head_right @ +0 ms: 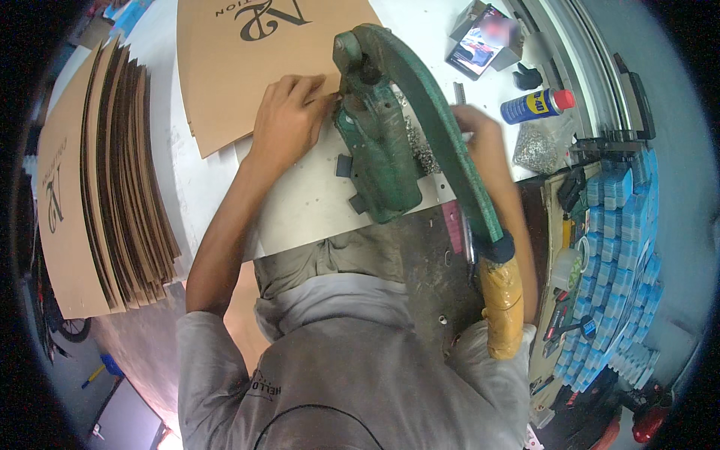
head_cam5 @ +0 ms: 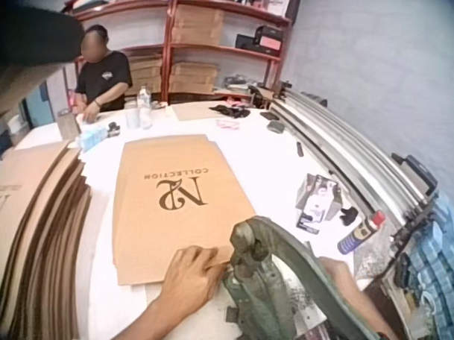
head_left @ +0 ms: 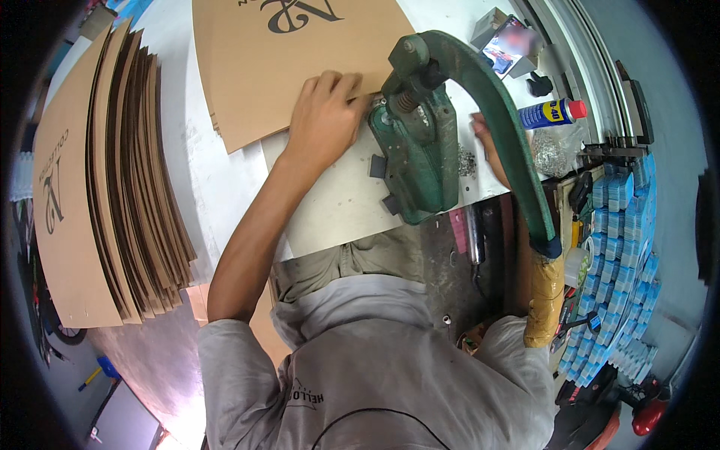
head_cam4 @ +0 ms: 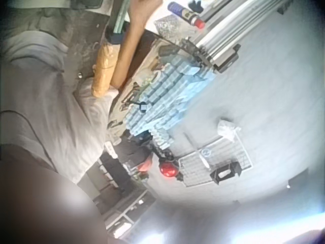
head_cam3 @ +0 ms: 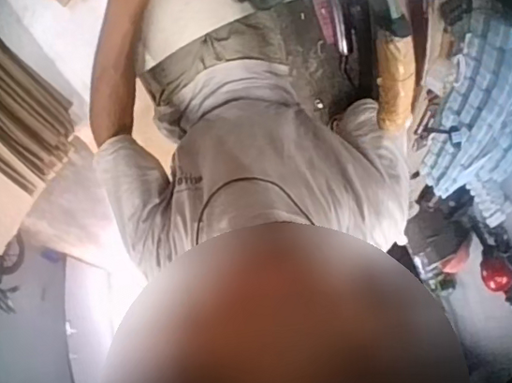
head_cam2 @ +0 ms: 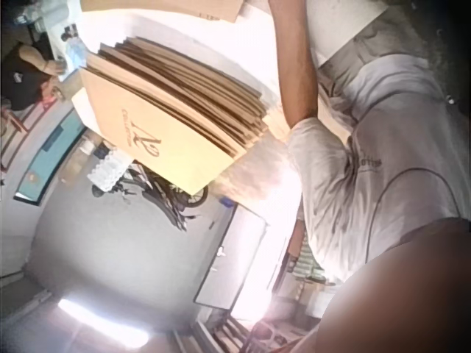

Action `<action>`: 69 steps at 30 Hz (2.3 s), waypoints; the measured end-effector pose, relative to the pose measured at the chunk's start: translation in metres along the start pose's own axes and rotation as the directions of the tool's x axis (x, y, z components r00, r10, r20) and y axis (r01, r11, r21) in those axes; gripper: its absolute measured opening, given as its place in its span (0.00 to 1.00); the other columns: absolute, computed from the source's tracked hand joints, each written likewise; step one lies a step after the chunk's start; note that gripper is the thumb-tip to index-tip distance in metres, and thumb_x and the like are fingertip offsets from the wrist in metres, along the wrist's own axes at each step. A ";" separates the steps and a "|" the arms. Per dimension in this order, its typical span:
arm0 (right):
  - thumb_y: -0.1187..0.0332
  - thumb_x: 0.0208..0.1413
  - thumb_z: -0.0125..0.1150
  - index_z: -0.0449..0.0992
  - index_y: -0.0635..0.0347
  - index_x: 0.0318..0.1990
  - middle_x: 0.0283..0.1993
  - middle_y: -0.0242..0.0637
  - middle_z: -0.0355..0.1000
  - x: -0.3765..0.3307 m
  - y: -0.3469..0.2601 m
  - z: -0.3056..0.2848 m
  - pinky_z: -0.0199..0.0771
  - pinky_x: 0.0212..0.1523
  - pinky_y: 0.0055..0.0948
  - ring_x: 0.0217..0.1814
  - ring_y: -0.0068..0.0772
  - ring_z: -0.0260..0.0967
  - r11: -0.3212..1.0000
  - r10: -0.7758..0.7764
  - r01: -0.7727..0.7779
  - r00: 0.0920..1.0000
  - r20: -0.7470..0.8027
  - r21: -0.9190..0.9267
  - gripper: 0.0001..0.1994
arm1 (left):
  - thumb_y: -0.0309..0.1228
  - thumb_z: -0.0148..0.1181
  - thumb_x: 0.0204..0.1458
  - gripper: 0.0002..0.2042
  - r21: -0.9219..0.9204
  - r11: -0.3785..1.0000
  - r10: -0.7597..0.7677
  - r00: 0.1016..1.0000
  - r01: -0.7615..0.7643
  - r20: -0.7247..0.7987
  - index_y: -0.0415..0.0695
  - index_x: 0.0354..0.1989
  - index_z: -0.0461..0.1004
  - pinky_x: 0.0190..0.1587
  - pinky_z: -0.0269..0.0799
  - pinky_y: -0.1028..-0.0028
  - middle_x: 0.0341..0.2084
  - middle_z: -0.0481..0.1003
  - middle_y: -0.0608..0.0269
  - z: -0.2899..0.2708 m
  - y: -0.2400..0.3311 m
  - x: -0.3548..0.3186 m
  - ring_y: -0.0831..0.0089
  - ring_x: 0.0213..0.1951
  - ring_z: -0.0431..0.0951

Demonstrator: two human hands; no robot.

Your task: The person repeatedly places flat cardboard pieces under a green manual hole puncher, presses the handle to punch holes, and stacks the finished pieces. The person also briefly sits on a green stool to gather more cardboard from the floor.

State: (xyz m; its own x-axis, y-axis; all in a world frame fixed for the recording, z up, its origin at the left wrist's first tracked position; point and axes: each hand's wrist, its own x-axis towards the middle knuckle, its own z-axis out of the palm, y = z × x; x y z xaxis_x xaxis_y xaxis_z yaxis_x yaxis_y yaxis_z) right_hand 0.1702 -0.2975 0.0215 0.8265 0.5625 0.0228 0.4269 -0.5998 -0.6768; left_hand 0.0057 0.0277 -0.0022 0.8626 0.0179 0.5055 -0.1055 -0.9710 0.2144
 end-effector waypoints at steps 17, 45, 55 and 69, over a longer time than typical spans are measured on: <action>0.66 0.66 0.64 0.74 0.61 0.63 0.59 0.42 0.76 0.032 -0.003 0.103 0.80 0.60 0.30 0.56 0.31 0.77 0.617 0.146 -0.321 0.944 0.297 0.719 0.20 | 0.23 0.60 0.49 0.29 0.132 0.989 -0.072 0.995 0.063 0.070 0.58 0.63 0.78 0.67 0.66 0.53 0.55 0.78 0.49 -0.029 -0.030 -0.029 0.53 0.58 0.77; 0.65 0.67 0.63 0.74 0.62 0.63 0.59 0.42 0.76 0.029 -0.027 0.095 0.82 0.58 0.32 0.56 0.32 0.78 0.548 0.153 -0.316 0.948 0.279 0.775 0.20 | 0.19 0.57 0.48 0.17 -0.187 0.953 -0.254 0.966 0.240 -0.055 0.43 0.46 0.85 0.47 0.79 0.58 0.39 0.83 0.54 -0.018 -0.038 0.005 0.53 0.42 0.83; 0.65 0.67 0.62 0.74 0.62 0.63 0.59 0.43 0.76 0.024 -0.015 0.095 0.83 0.58 0.32 0.56 0.33 0.78 0.479 0.143 -0.351 0.935 0.323 0.805 0.20 | 0.18 0.56 0.49 0.16 -0.172 0.959 -0.239 0.969 0.225 -0.066 0.43 0.43 0.86 0.47 0.80 0.60 0.43 0.84 0.52 -0.013 -0.040 0.001 0.54 0.43 0.84; 0.69 0.62 0.68 0.81 0.66 0.51 0.46 0.39 0.80 0.030 -0.070 0.079 0.83 0.41 0.28 0.44 0.27 0.79 0.664 0.205 -0.346 0.937 0.283 0.663 0.13 | 0.17 0.57 0.49 0.17 -0.225 0.941 -0.257 0.966 0.252 0.006 0.44 0.45 0.85 0.49 0.80 0.60 0.44 0.83 0.52 -0.020 -0.018 0.000 0.53 0.45 0.84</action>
State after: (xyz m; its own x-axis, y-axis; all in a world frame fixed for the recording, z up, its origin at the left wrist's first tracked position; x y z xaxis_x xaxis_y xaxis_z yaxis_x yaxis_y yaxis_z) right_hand 0.1364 -0.1938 0.0114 0.7580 0.5651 -0.3258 -0.2454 -0.2157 -0.9451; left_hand -0.0021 0.0499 0.0106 0.8635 0.2658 0.4286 0.0068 -0.8559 0.5170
